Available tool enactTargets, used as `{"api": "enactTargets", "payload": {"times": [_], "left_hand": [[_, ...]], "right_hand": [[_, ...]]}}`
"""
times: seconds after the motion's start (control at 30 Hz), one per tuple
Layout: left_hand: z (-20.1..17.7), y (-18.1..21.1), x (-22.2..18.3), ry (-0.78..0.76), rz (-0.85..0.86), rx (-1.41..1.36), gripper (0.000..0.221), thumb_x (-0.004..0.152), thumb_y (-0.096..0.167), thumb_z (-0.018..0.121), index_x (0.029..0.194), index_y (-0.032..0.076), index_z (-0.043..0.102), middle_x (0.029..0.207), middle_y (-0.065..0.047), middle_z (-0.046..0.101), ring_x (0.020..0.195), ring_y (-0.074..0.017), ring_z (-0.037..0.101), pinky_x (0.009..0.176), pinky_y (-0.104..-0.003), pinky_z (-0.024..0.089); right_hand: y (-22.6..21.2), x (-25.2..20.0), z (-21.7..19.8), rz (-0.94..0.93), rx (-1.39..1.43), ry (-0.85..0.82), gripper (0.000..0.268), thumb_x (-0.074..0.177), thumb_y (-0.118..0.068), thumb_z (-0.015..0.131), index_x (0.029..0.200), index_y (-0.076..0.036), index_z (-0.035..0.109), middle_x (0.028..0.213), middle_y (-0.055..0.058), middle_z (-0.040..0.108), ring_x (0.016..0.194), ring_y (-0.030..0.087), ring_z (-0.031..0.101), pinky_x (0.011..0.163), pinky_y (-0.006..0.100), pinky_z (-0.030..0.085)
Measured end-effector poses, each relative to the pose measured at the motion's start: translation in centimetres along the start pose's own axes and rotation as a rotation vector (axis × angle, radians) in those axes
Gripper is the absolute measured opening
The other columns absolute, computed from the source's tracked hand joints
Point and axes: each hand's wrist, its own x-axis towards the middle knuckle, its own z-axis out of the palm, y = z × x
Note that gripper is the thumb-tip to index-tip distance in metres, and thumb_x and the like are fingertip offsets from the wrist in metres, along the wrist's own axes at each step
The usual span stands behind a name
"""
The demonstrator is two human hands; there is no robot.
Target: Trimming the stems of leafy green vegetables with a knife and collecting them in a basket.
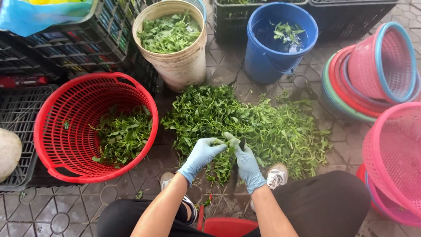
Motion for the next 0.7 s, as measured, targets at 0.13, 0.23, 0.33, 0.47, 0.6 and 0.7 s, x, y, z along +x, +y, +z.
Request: {"api": "enactTargets", "payload": {"times": [0.13, 0.23, 0.33, 0.47, 0.6, 0.7], "left_hand": [[-0.1, -3.9, 1.9, 0.156, -0.053, 0.076, 0.025, 0.086, 0.033, 0.086, 0.101, 0.013, 0.088, 0.080, -0.008, 0.079, 0.085, -0.0214, 0.075, 0.083, -0.038, 0.059], [-0.2, -3.8, 2.0, 0.201, -0.031, 0.100, 0.024, 0.085, 0.033, 0.084, 0.098, 0.013, 0.088, 0.085, -0.012, 0.082, 0.090, -0.0265, 0.080, 0.087, -0.042, 0.061], [1.3, -6.0, 2.4, 0.150, -0.024, 0.097, 0.024, 0.083, 0.032, 0.083, 0.096, 0.013, 0.087, 0.087, -0.011, 0.083, 0.092, -0.0276, 0.080, 0.090, -0.042, 0.061], [-0.9, -1.0, -3.1, 0.089, 0.005, 0.278, 0.030, 0.080, 0.040, 0.083, 0.097, 0.017, 0.088, 0.096, -0.010, 0.086, 0.097, -0.0366, 0.082, 0.089, -0.047, 0.063], [-13.2, 2.6, -5.7, 0.305, 0.045, 0.496, 0.043, 0.087, 0.041, 0.078, 0.115, 0.010, 0.085, 0.108, -0.021, 0.084, 0.108, -0.0493, 0.076, 0.098, -0.058, 0.061], [-22.8, -1.2, -6.0, 0.591, 0.062, 0.839, 0.037, 0.098, 0.047, 0.074, 0.119, 0.018, 0.083, 0.106, -0.016, 0.083, 0.102, -0.0455, 0.078, 0.089, -0.059, 0.063]], "right_hand": [[0.2, -0.3, -1.9, 0.126, -0.102, -0.020, 0.078, 0.107, -0.078, 0.041, 0.155, -0.023, 0.068, 0.106, 0.001, 0.059, 0.072, 0.012, 0.047, 0.061, 0.028, 0.041], [0.6, 0.5, -1.8, 0.097, 0.014, -0.119, 0.066, 0.111, -0.057, 0.052, 0.161, -0.015, 0.062, 0.080, 0.004, 0.049, 0.057, 0.010, 0.041, 0.050, 0.021, 0.034], [2.8, 2.3, -1.0, 0.036, -0.046, -0.115, 0.041, 0.107, -0.035, 0.073, 0.144, -0.016, 0.074, 0.068, 0.003, 0.056, 0.054, 0.011, 0.051, 0.048, 0.022, 0.041], [-4.7, -2.4, 0.6, 0.117, 0.030, 0.152, 0.027, 0.111, -0.045, 0.072, 0.111, -0.019, 0.081, 0.068, 0.001, 0.058, 0.056, 0.011, 0.055, 0.052, 0.024, 0.043], [-1.4, 5.5, -9.4, 0.201, 0.716, 0.042, 0.027, 0.108, -0.050, 0.073, 0.107, -0.023, 0.076, 0.092, 0.000, 0.068, 0.074, 0.013, 0.064, 0.047, 0.013, 0.040], [-0.3, 5.7, -9.6, 0.201, 0.549, 0.158, 0.030, 0.101, -0.041, 0.081, 0.096, -0.013, 0.073, 0.089, 0.013, 0.073, 0.066, 0.024, 0.064, 0.048, 0.028, 0.049]]}}
